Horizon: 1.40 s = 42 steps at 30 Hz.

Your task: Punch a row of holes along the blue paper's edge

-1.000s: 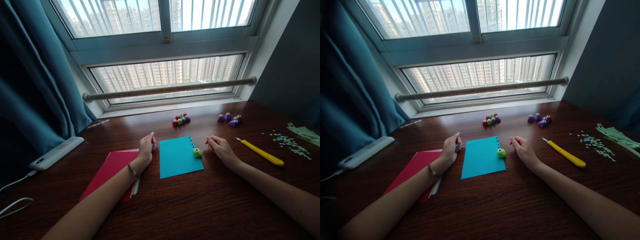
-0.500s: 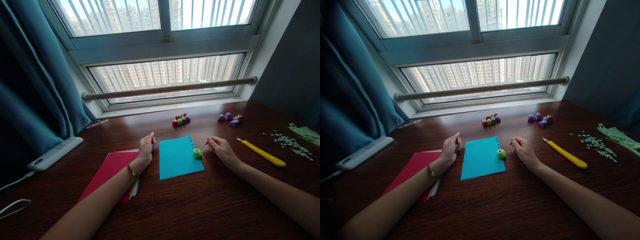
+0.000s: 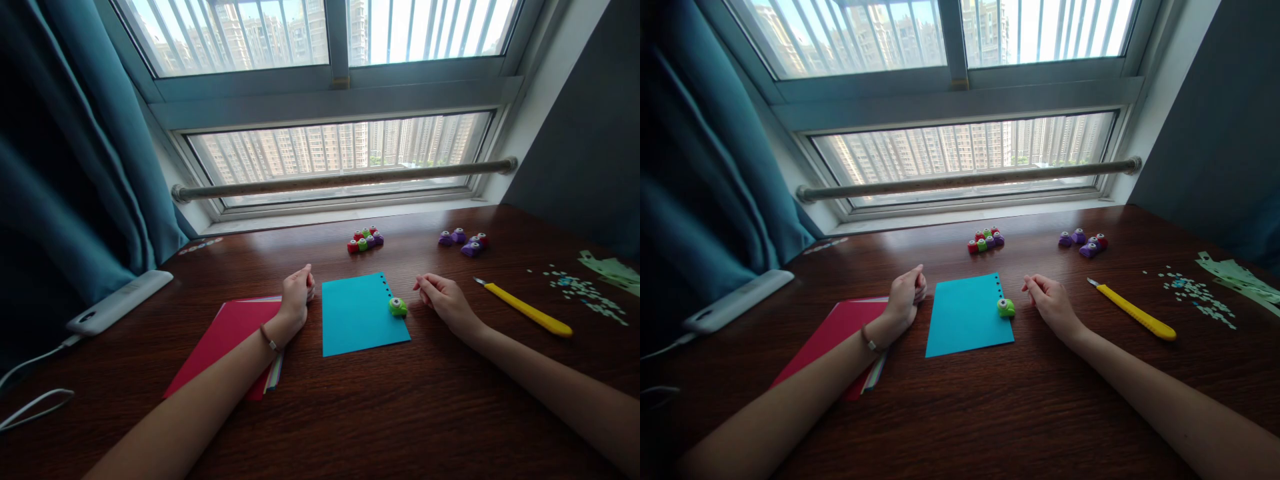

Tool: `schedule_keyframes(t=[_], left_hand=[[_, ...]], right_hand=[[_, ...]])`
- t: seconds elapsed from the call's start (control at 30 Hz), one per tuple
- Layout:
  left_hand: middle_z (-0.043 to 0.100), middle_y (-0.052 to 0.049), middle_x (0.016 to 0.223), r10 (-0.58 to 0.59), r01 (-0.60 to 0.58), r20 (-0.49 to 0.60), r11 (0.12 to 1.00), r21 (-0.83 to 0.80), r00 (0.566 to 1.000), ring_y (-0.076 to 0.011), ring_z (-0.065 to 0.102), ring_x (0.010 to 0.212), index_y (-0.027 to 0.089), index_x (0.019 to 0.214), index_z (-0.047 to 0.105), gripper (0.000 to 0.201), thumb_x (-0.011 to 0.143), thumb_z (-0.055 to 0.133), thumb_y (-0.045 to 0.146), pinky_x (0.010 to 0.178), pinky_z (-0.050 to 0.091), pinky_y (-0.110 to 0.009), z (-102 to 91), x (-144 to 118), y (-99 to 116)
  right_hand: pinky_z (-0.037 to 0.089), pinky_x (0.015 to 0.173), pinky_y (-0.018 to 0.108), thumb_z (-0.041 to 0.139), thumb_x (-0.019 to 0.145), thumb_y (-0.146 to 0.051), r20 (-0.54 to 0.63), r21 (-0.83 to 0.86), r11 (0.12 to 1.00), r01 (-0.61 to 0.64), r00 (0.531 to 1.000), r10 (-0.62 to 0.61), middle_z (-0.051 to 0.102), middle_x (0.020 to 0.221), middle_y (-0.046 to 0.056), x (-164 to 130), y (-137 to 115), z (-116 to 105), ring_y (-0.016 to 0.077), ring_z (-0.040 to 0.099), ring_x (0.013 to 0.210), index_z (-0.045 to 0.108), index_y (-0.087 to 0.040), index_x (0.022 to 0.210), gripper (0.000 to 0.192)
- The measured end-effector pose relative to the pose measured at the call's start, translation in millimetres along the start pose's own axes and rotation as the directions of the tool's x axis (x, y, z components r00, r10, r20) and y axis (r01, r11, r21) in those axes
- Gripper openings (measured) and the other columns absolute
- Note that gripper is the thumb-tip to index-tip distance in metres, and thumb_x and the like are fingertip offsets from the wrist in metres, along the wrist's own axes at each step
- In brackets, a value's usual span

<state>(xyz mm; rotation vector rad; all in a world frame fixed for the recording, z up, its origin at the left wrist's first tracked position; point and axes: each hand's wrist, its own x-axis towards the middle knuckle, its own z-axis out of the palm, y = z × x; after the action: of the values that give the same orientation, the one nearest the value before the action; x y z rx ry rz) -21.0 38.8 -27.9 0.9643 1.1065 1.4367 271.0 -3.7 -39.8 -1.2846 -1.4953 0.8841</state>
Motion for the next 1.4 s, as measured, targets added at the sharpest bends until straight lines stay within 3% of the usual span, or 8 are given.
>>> schedule_keyframes(t=[1.4], left_hand=[[0.028,0.007,0.035,-0.007,0.007,0.002,1.0,0.008,1.0,-0.0036,0.02,0.028,0.017,0.048,0.038,0.035,0.076,0.053,0.03,0.032,0.011,-0.018,1.9,-2.6,2.2]], right_hand=[[0.027,0.045,0.023,0.046,0.086,-0.047,0.016,-0.049,0.999,0.01,1.0,-0.009,0.043,0.049,-0.003,-0.2,-0.3,-0.1,0.01,0.036,0.046,0.058,-0.015,0.073,0.036]])
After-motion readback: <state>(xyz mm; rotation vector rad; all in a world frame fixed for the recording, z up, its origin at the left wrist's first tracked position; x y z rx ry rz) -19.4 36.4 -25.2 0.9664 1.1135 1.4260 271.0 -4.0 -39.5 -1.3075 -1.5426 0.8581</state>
